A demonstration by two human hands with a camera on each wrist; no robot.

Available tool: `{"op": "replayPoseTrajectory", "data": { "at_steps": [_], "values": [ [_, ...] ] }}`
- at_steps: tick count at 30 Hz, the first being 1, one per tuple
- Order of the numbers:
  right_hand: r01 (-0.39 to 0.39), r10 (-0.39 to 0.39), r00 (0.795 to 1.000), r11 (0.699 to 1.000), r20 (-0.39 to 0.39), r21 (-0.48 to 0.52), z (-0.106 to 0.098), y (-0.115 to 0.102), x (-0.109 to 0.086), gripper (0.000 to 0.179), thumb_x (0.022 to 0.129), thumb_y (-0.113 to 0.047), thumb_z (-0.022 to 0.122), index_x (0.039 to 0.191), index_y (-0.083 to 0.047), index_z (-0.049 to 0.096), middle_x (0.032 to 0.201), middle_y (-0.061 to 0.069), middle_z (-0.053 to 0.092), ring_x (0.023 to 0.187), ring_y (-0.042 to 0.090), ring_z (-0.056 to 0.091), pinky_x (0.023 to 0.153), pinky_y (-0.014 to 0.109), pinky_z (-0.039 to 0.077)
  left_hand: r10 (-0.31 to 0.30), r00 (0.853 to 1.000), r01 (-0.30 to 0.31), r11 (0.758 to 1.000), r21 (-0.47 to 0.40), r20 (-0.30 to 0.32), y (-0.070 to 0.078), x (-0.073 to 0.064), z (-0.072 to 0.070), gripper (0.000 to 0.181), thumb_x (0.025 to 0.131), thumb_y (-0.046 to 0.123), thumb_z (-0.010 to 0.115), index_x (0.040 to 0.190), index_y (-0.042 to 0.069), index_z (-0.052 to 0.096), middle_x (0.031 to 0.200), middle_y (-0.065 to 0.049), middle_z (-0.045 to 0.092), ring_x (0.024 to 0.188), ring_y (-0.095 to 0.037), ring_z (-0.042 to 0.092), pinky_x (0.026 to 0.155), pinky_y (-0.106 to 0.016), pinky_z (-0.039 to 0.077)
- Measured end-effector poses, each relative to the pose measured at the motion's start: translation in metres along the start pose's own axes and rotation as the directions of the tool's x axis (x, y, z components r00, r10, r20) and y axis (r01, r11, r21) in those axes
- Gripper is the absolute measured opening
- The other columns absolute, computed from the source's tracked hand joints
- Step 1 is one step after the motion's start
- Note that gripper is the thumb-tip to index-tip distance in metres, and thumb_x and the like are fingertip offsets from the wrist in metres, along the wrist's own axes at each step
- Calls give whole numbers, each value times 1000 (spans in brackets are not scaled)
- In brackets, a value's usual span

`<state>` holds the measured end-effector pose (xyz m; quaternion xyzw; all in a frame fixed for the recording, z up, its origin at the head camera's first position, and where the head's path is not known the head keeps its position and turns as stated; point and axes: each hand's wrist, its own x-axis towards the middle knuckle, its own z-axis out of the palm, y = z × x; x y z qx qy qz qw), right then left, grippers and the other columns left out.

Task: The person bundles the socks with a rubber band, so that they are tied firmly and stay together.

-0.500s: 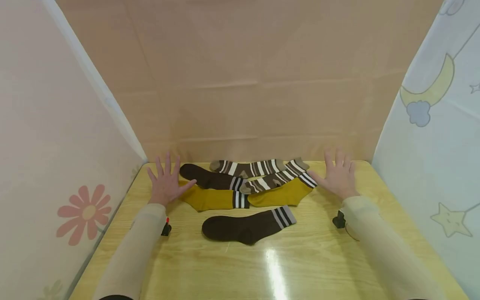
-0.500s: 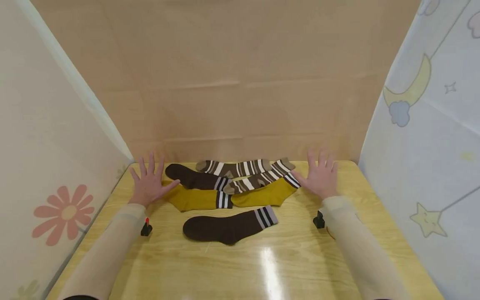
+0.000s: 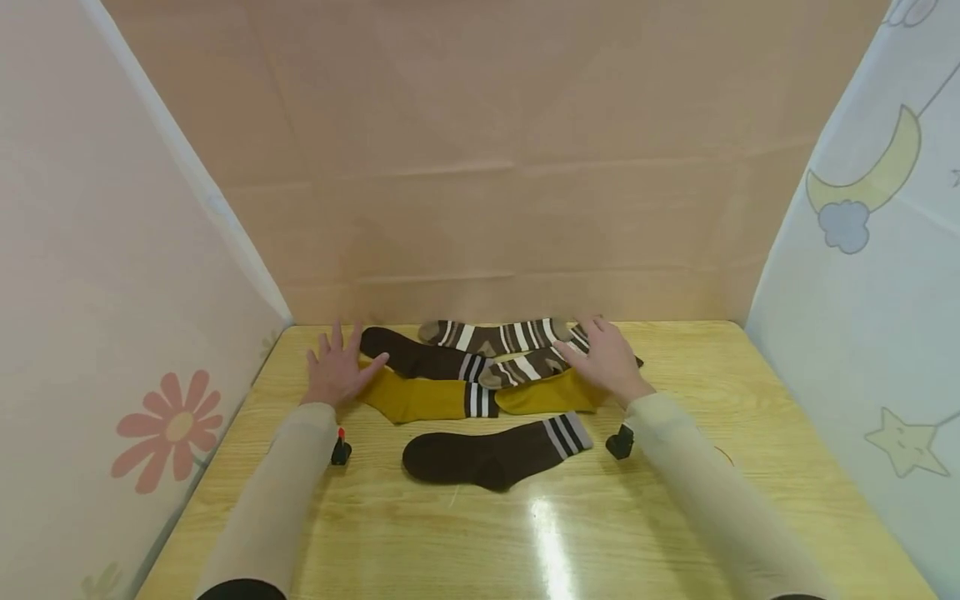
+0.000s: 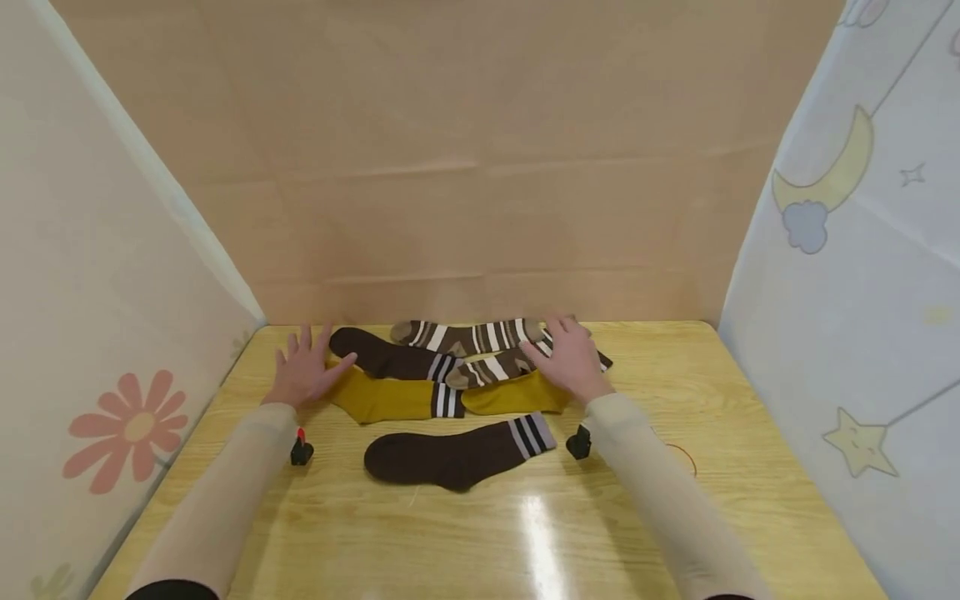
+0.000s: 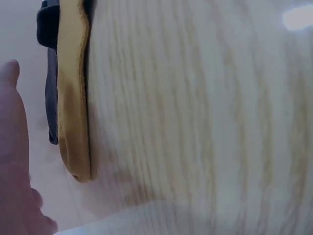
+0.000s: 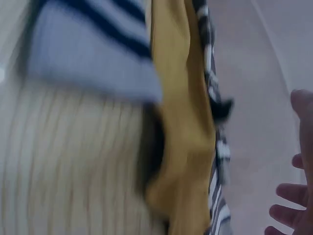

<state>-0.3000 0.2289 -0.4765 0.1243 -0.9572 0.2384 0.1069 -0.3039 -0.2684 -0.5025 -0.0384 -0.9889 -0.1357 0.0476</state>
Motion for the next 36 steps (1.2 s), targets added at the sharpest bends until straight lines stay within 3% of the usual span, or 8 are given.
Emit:
{"op": "replayPoseTrajectory", "data": {
  "at_steps": [6, 13, 19, 24, 30, 36],
  "values": [
    [38, -44, 997, 994, 65, 102, 18, -37, 6, 74, 102, -53, 64, 155, -4, 49, 155, 22, 51, 142, 46, 46, 115, 65, 38, -31, 997, 37, 997, -74, 72, -11, 5, 10, 89, 106, 61, 46, 164, -1, 20, 163, -41, 20, 147, -64, 21, 115, -80, 17],
    [83, -101, 987, 986, 122, 145, 35, -73, 14, 56, 104, -41, 65, 140, 1, 62, 141, 19, 64, 132, 40, 58, 111, 57, 45, -22, 995, 34, 992, -123, 93, -9, 11, 8, 81, 108, 51, 49, 163, -3, 23, 156, -39, 36, 142, -58, 38, 115, -76, 25],
    [141, -164, 973, 980, 164, 142, 51, -95, 19, 40, 104, -31, 66, 129, 0, 70, 130, 15, 70, 123, 34, 65, 104, 51, 52, -41, 991, 61, 984, -165, 124, -6, 16, 6, 76, 107, 43, 55, 162, 0, 27, 156, -38, 38, 143, -55, 38, 117, -73, 25],
    [180, -213, 961, 966, 177, 188, 61, -104, 22, 33, 103, -25, 67, 126, -1, 72, 126, 14, 72, 118, 33, 67, 100, 50, 54, -56, 986, 76, 989, -123, 157, -2, 18, 1, 73, 106, 39, 59, 160, -2, 31, 156, -38, 38, 143, -55, 38, 116, -75, 25],
    [104, -140, 962, 982, 233, 160, 74, -105, 25, 34, 103, -25, 69, 129, -3, 71, 124, 11, 72, 112, 29, 68, 95, 46, 57, -39, 981, 54, 996, -71, 188, 4, 19, -2, 70, 106, 37, 58, 160, 1, 34, 158, -36, 36, 144, -55, 37, 113, -81, 21],
    [23, -46, 961, 996, 274, 84, 85, -106, 26, 32, 103, -27, 69, 128, -7, 72, 121, 8, 72, 107, 25, 67, 93, 44, 57, -34, 986, 46, 997, -69, 163, 6, 20, 0, 66, 105, 34, 61, 156, -3, 41, 155, -36, 40, 138, -58, 43, 111, -75, 33]
  ]
}}
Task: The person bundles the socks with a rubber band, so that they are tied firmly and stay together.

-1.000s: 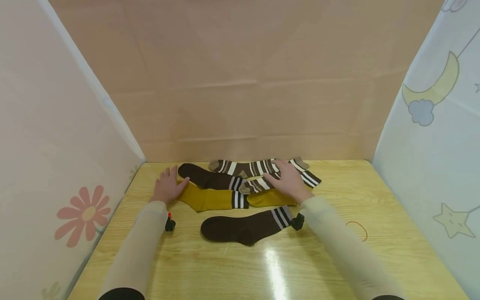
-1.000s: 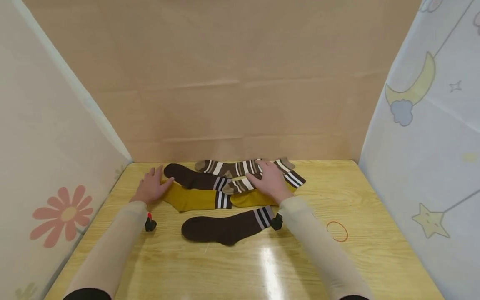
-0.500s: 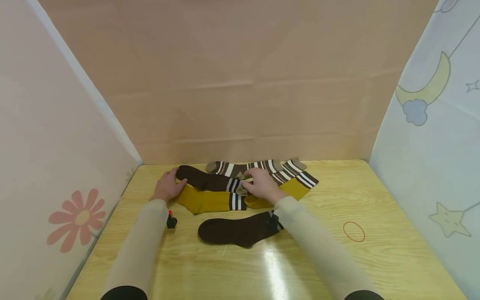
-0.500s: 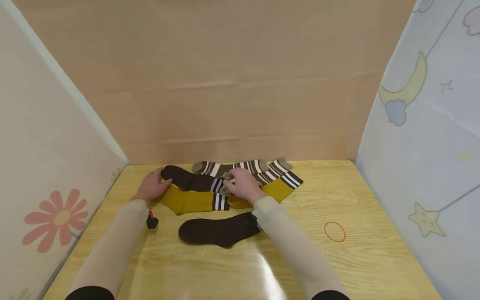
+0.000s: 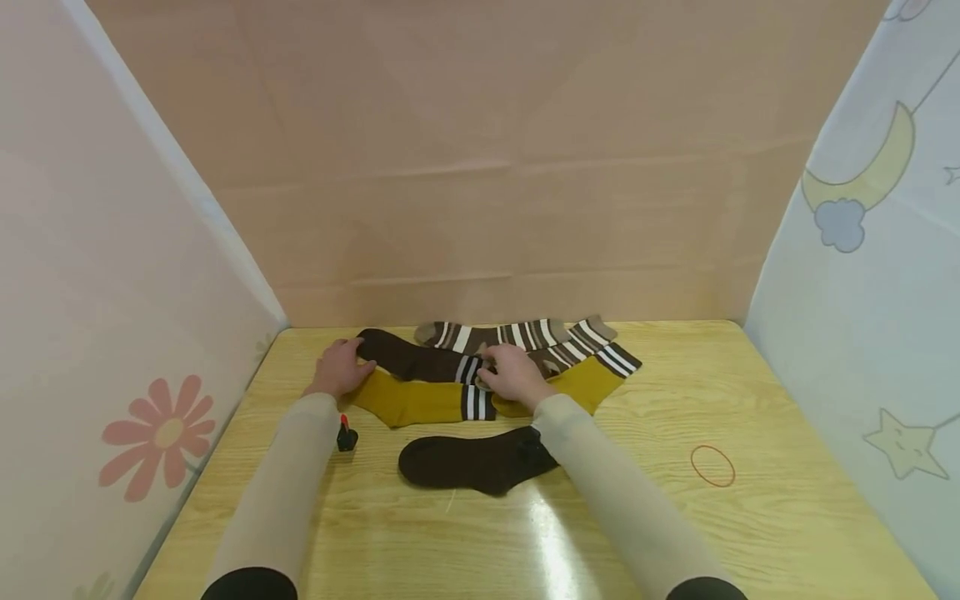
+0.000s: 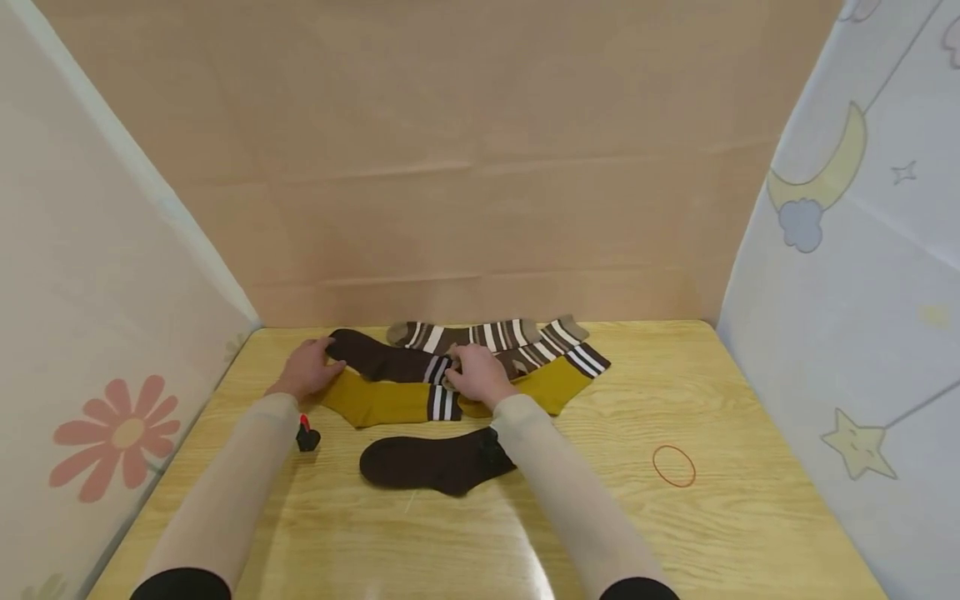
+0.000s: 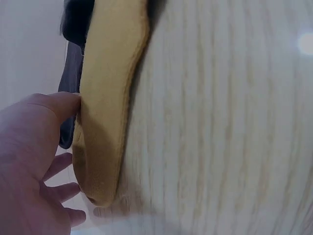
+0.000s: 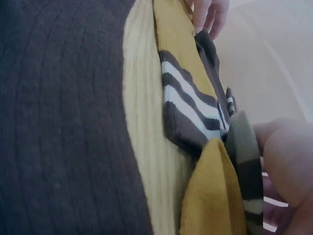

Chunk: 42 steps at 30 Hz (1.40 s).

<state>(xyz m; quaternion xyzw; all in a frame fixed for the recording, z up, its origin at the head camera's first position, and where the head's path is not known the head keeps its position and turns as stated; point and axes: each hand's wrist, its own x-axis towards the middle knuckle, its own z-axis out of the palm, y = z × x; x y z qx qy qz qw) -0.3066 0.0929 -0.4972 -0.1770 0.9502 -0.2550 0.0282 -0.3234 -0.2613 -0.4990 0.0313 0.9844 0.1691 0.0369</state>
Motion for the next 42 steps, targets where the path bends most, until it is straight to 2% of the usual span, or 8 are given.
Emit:
{"op": "replayPoseTrajectory", "data": {
  "at_steps": [4, 11, 19, 27, 31, 34, 37, 42],
  "values": [
    [-43, 43, 999, 999, -11, -20, 3, -2, 2, 27, 103, -26, 68, 124, -9, 74, 118, 6, 72, 96, 20, 66, 86, 41, 57, 8, 1000, -9, 1000, -26, -19, 1, 4, 0, 64, 103, 28, 64, 152, -8, 45, 152, -38, 43, 135, -58, 45, 111, -70, 38],
    [-85, 81, 995, 995, -64, -54, 7, -9, 8, 20, 103, -17, 66, 84, -10, 68, 78, 6, 61, 64, 18, 50, 57, 34, 41, -52, 998, 53, 993, -109, 19, 6, 9, -2, 64, 101, 22, 68, 151, -11, 45, 152, -36, 44, 138, -54, 46, 114, -65, 39],
    [-194, 186, 977, 978, -99, -75, 9, -13, 10, 19, 99, -21, 73, 116, -13, 79, 115, 6, 74, 95, 24, 70, 80, 46, 60, -127, 991, 131, 978, -164, 38, 7, 10, -3, 66, 100, 26, 71, 149, -12, 47, 150, -35, 49, 135, -53, 49, 111, -68, 40],
    [-295, 296, 954, 955, -48, 24, 7, -13, 13, 17, 100, -27, 73, 90, -15, 79, 114, 3, 77, 87, 24, 66, 89, 56, 52, -84, 996, 80, 977, -196, -12, 11, 7, -8, 62, 97, 18, 75, 140, -21, 51, 143, -40, 52, 132, -53, 52, 111, -59, 44],
    [-294, 295, 955, 956, -27, 20, 8, -13, 15, 31, 101, -27, 71, 72, -16, 68, 87, 4, 72, 74, 23, 59, 82, 50, 47, -86, 996, 80, 970, -230, -17, 8, 7, -9, 59, 99, 18, 72, 139, -20, 52, 142, -39, 54, 130, -52, 54, 110, -58, 46],
    [-280, 280, 960, 960, -19, 6, 7, -15, 15, 44, 102, -26, 70, 61, -18, 55, 90, 3, 73, 71, 22, 55, 78, 48, 43, -93, 995, 77, 956, -281, -41, 3, 9, -9, 54, 101, 20, 67, 137, -19, 55, 138, -37, 58, 126, -50, 58, 107, -58, 48],
    [-271, 271, 963, 963, -1, -7, 4, -17, 15, 40, 103, -26, 68, 65, -19, 58, 113, 2, 75, 80, 22, 59, 80, 48, 44, -115, 990, 81, 941, -328, -85, -1, 11, -9, 48, 103, 21, 64, 133, -16, 61, 135, -35, 62, 123, -49, 61, 105, -57, 50],
    [-295, 294, 954, 955, 51, 11, 2, -17, 15, 29, 104, -27, 66, 77, -17, 64, 100, 5, 71, 86, 26, 59, 84, 49, 40, -190, 972, 122, 910, -396, -139, 2, 12, -12, 40, 104, 22, 62, 126, -11, 69, 133, -31, 65, 125, -49, 58, 107, -57, 48]
  ]
}}
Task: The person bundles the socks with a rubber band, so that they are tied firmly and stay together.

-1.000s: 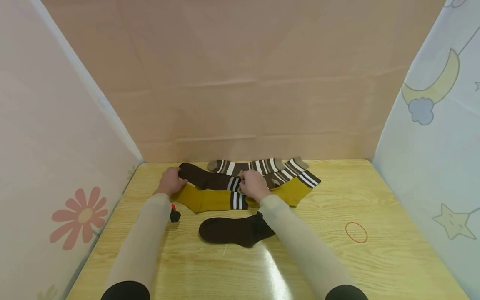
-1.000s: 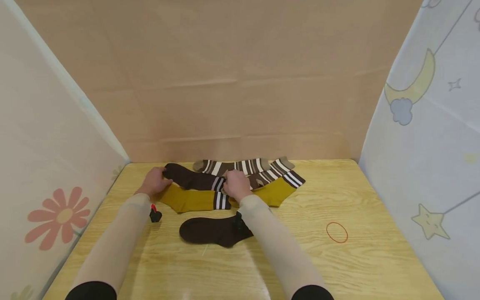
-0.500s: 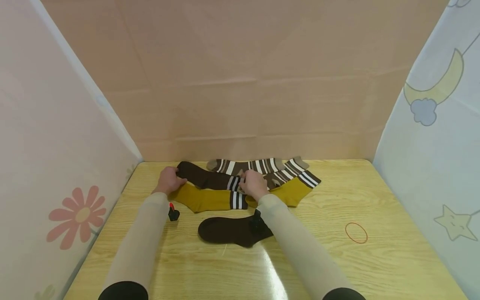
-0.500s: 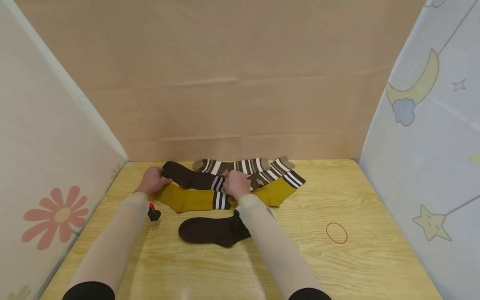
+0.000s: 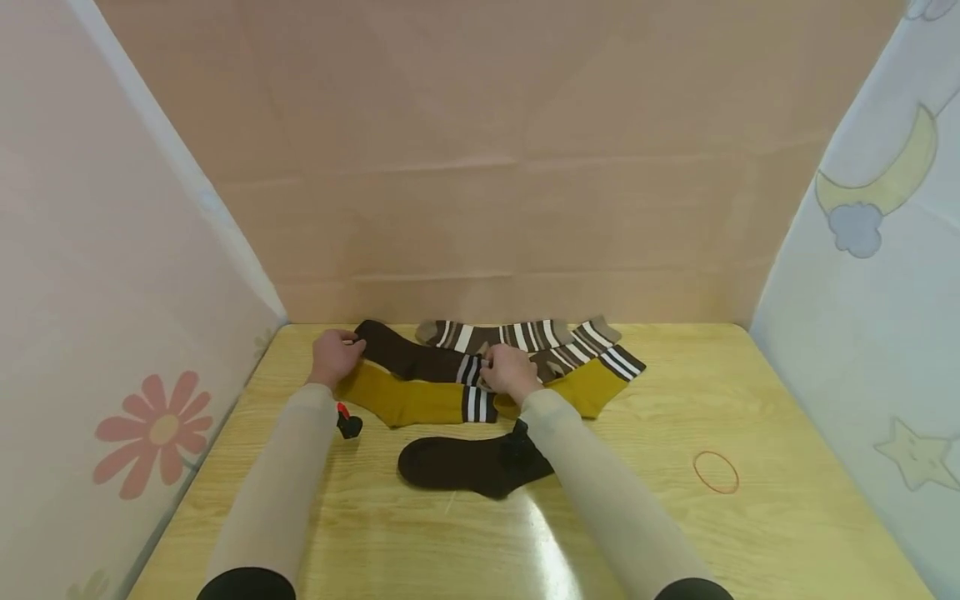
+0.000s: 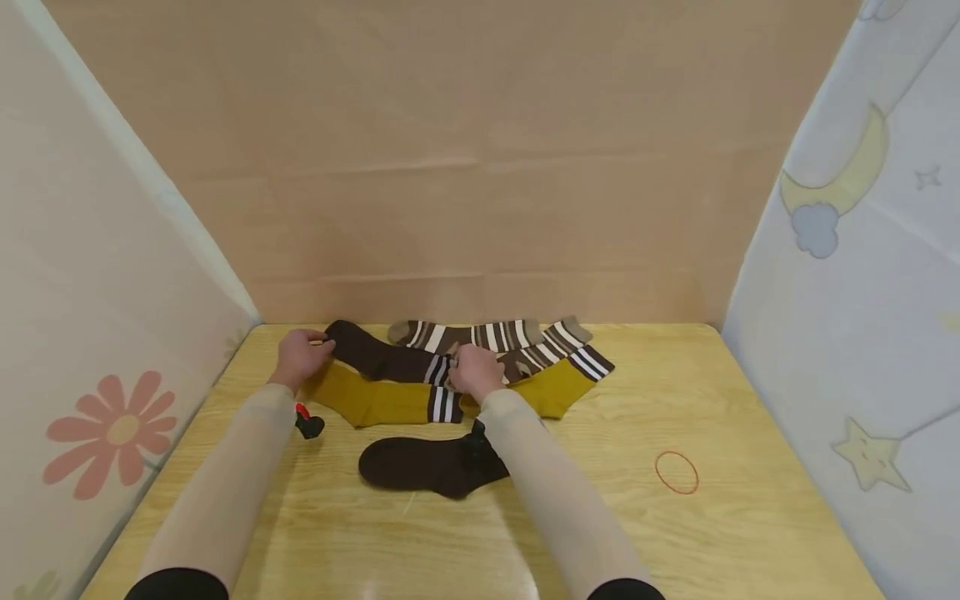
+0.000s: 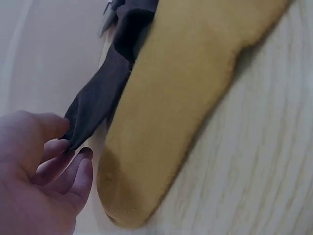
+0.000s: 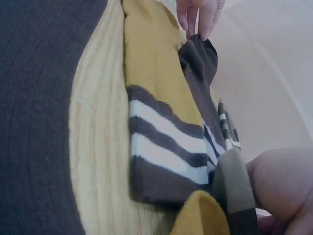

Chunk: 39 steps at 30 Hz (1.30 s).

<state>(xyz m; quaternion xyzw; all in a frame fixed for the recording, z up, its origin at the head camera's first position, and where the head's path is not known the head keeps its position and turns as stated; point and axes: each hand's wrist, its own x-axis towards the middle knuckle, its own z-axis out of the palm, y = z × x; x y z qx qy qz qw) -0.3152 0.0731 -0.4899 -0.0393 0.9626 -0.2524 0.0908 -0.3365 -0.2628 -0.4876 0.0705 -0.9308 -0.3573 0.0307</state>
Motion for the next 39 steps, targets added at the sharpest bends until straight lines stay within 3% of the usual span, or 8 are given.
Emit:
{"op": "replayPoseTrajectory", "data": {
  "at_steps": [7, 13, 17, 24, 28, 33, 36, 39],
  "values": [
    [32, -33, 999, 995, 5, 98, -2, 6, 0, 17, 104, -30, 67, 93, -17, 69, 99, 3, 68, 85, 24, 58, 87, 52, 42, -125, 984, 110, 986, -125, -126, 8, -4, 0, 36, 102, 27, 70, 111, -6, 78, 120, -26, 72, 121, -43, 54, 104, -53, 48],
    [113, -113, 994, 978, -12, 174, -5, 6, -2, 15, 104, -25, 68, 95, -13, 70, 100, 6, 68, 79, 22, 58, 74, 40, 49, -163, 971, 135, 978, -158, -178, 12, -5, -3, 37, 101, 31, 73, 107, -4, 80, 110, -24, 75, 114, -40, 57, 98, -50, 50],
    [144, -143, 989, 963, -19, 229, -8, 7, -3, 14, 103, -23, 68, 103, -10, 72, 106, 7, 70, 87, 21, 63, 76, 37, 53, -196, 960, 158, 968, -193, -201, 13, -5, -6, 38, 100, 33, 74, 108, -4, 80, 104, -22, 75, 106, -37, 62, 92, -44, 51],
    [179, -175, 984, 928, -43, 326, -14, 8, -6, 12, 102, -20, 70, 105, -8, 72, 105, 8, 71, 93, 24, 67, 79, 40, 57, -247, 951, 182, 935, -305, -188, 10, -4, -9, 36, 98, 35, 77, 108, 0, 76, 96, -12, 71, 81, -21, 64, 67, -23, 52],
    [200, -189, 980, 919, -65, 340, -15, 9, -7, 13, 103, -20, 70, 106, -8, 72, 103, 7, 71, 90, 22, 66, 79, 39, 57, -257, 949, 175, 910, -377, -180, 7, -5, -9, 34, 97, 31, 79, 111, 0, 71, 99, -10, 69, 75, -15, 64, 62, -18, 52],
    [215, -195, 976, 901, -93, 377, -15, 10, -7, 15, 104, -22, 69, 111, -9, 70, 101, 6, 70, 86, 21, 64, 75, 37, 54, -248, 959, 164, 884, -438, -141, 6, -9, -12, 36, 102, 28, 73, 125, 0, 69, 115, -14, 67, 94, -23, 67, 68, -14, 52],
    [239, -209, 971, 883, -119, 403, -15, 11, -8, 15, 104, -22, 68, 112, -9, 69, 102, 7, 70, 86, 21, 64, 73, 37, 54, -228, 967, 159, 886, -436, -111, 6, -12, -14, 39, 106, 27, 66, 134, 0, 68, 125, -17, 65, 107, -29, 67, 74, -14, 53],
    [267, -227, 963, 871, -145, 412, -15, 11, -7, 16, 104, -22, 69, 113, -9, 69, 102, 7, 70, 86, 21, 64, 73, 36, 53, -225, 970, 166, 893, -419, -96, 6, -14, -16, 41, 108, 29, 62, 137, 1, 67, 127, -18, 64, 109, -30, 65, 79, -17, 54]
  ]
}}
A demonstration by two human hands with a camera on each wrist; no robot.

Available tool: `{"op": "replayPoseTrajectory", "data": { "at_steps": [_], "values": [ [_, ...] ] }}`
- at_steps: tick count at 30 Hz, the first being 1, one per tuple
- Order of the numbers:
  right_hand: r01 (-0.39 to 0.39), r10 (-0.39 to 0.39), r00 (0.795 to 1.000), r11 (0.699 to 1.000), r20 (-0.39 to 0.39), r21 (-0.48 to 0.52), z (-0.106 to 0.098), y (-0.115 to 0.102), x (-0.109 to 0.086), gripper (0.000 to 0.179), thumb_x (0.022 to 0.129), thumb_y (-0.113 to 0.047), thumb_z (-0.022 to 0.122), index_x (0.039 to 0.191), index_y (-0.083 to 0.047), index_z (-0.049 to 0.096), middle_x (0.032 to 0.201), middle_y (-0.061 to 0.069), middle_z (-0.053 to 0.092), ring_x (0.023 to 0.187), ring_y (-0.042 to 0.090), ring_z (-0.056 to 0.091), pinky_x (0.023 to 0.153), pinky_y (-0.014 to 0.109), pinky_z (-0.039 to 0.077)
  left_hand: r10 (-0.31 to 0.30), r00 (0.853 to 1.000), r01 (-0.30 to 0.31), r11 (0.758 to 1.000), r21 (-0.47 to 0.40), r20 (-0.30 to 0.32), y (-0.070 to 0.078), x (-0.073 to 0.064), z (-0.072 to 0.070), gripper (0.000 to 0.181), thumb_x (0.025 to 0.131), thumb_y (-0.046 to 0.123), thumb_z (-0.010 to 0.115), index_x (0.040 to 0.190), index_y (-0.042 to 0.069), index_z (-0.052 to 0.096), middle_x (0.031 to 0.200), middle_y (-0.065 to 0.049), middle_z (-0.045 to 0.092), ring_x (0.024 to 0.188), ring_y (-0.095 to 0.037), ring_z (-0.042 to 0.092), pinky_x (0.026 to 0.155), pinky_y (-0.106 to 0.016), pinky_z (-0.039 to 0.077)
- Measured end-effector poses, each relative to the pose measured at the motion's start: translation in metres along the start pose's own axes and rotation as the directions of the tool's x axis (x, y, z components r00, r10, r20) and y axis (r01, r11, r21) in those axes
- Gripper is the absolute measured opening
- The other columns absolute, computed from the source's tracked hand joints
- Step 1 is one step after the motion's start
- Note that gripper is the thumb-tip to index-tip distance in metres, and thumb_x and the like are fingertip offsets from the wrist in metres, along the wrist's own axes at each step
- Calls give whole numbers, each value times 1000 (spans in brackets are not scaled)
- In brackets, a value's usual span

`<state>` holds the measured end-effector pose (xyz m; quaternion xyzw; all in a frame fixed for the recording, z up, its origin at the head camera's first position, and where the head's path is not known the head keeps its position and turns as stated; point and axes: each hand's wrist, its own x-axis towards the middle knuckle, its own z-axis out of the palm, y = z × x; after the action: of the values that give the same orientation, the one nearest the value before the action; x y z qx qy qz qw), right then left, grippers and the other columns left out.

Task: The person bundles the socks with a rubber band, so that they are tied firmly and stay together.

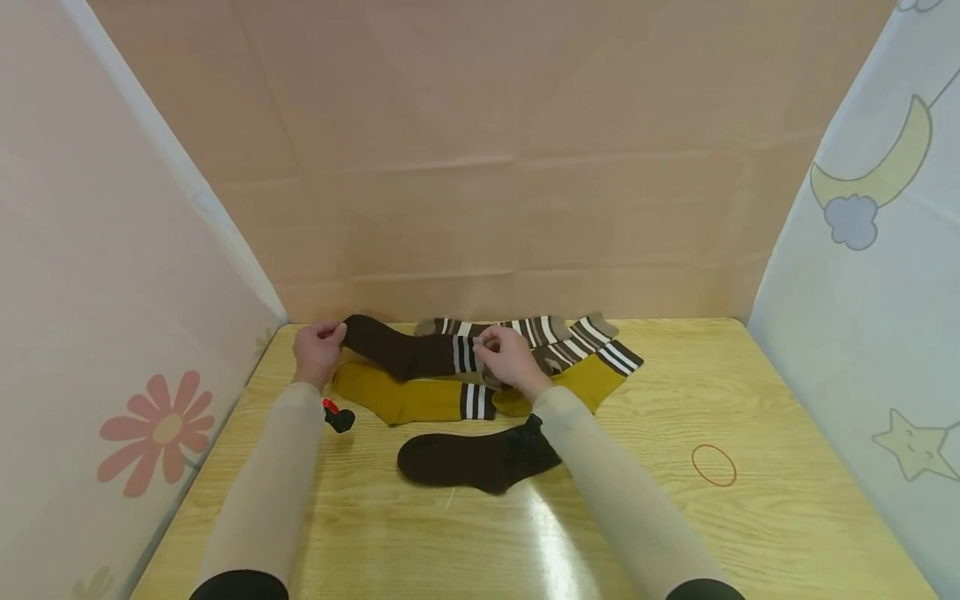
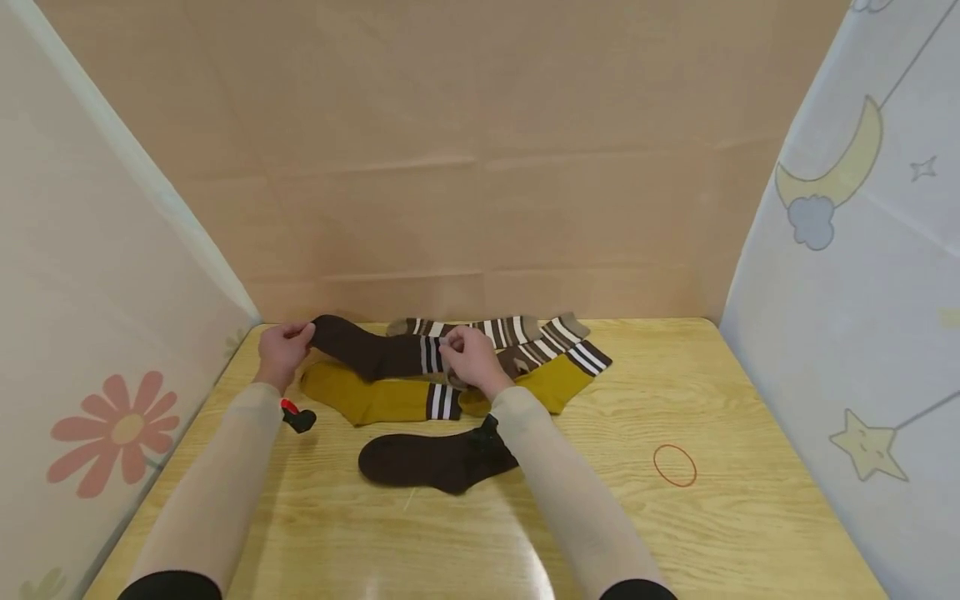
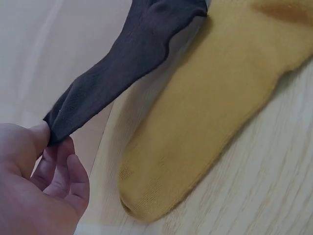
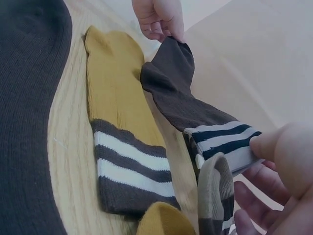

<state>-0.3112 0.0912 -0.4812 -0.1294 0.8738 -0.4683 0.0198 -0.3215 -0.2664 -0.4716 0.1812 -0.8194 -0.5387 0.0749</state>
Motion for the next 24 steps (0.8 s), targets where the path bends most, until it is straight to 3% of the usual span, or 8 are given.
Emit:
{"op": "replayPoseTrajectory", "data": {
  "at_steps": [6, 10, 15, 18, 24],
  "values": [
    [31, -30, 999, 997, -13, 65, -3, -3, 0, 16, 105, -23, 67, 115, -10, 69, 99, 7, 70, 83, 21, 63, 73, 36, 53, 2, 1000, -2, 1000, 28, -13, 0, 3, -5, 44, 110, 34, 57, 136, 0, 66, 121, -15, 62, 99, -21, 62, 81, -20, 53],
    [45, -41, 999, 992, -34, 120, -5, -5, 0, 20, 107, -24, 65, 118, -8, 67, 101, 8, 69, 85, 23, 61, 75, 36, 52, -3, 1000, 3, 1000, -1, -17, 3, 5, -8, 46, 110, 36, 54, 135, -1, 63, 118, -12, 60, 99, -22, 62, 82, -22, 51],
    [33, -26, 999, 981, -42, 190, -9, -5, 1, 22, 110, -26, 59, 121, -8, 62, 93, 10, 66, 70, 22, 56, 62, 35, 48, -28, 1000, 27, 996, -87, -8, 10, 6, -8, 40, 110, 37, 56, 127, 1, 63, 112, -7, 61, 95, -20, 68, 81, -22, 53],
    [-1, 10, 999, 973, -39, 231, -13, -3, 1, 23, 111, -29, 55, 123, -10, 59, 91, 11, 63, 58, 20, 49, 53, 34, 45, -31, 999, 34, 987, -154, 18, 12, 6, -7, 35, 108, 34, 61, 122, 1, 65, 106, -3, 62, 85, -14, 71, 82, -24, 57],
    [-15, 32, 997, 975, -76, 224, -22, 0, -1, 26, 110, -28, 57, 125, -7, 61, 94, 11, 68, 62, 17, 49, 54, 32, 43, -18, 995, 35, 984, -173, 96, 15, 3, -6, 41, 107, 29, 63, 134, -3, 65, 107, -2, 61, 75, -5, 67, 82, -25, 58]
  ]
}}
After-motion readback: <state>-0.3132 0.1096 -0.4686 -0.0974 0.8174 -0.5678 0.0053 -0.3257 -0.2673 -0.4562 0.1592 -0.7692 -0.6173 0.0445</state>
